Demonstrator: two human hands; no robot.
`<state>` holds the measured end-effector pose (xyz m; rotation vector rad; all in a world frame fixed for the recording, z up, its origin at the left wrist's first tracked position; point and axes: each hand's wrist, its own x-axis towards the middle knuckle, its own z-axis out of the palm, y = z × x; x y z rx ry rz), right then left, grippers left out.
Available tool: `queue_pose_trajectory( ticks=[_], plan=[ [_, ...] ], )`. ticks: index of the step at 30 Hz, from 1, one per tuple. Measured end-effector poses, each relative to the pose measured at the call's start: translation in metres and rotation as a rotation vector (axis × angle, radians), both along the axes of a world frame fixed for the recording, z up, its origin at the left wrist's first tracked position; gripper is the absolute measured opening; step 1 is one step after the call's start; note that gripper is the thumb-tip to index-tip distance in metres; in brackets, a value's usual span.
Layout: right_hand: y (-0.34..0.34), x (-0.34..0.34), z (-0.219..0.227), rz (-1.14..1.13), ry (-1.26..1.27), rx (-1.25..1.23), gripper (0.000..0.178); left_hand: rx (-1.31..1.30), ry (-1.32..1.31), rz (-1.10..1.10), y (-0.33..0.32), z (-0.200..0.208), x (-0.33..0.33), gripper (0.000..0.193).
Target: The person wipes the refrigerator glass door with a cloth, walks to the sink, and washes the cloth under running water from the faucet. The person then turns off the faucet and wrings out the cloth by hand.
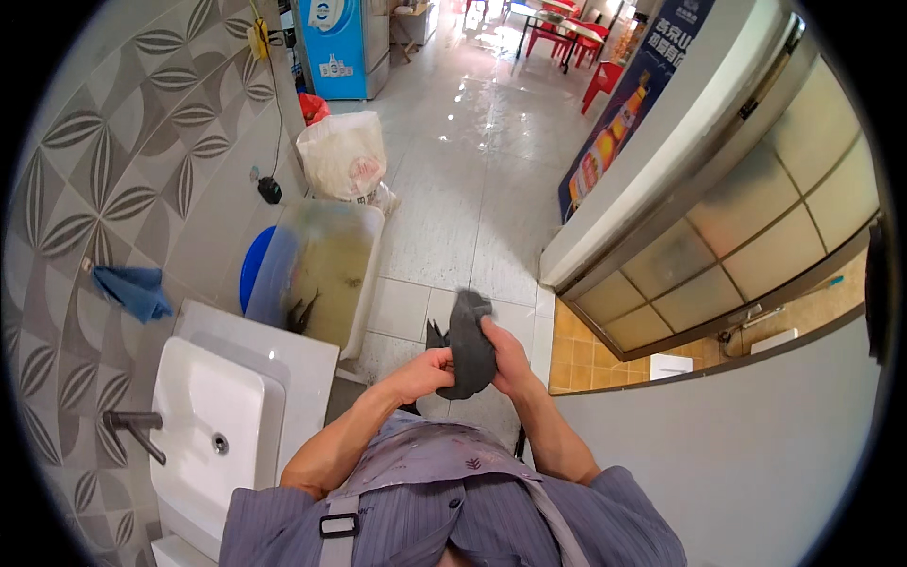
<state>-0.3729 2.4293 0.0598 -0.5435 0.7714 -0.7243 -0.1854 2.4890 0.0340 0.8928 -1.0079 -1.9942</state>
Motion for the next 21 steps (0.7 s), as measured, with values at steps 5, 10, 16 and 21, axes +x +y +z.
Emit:
queue_pose_trajectory(
  ticks=[5,10,16,21],
  plan=[
    [-0.047,0.021,0.002,-0.150,0.001,-0.037,0.031,0.117,0.011,-0.124,-0.053,0.021,0.027,0.046],
    [-0.055,0.043,0.042,-0.046,0.171,-0.465,0.024,0.132,0.218,0.109,-0.095,-0.002,0.052,0.050],
    [-0.071,0.040,0.027,0.048,0.341,-0.543,0.025,0.075,0.500,0.302,-0.139,0.040,0.045,0.050],
    [-0.086,0.026,0.018,-0.014,0.331,-0.501,0.026,-0.005,0.180,0.420,-0.150,0.033,0.029,0.045]
  ],
)
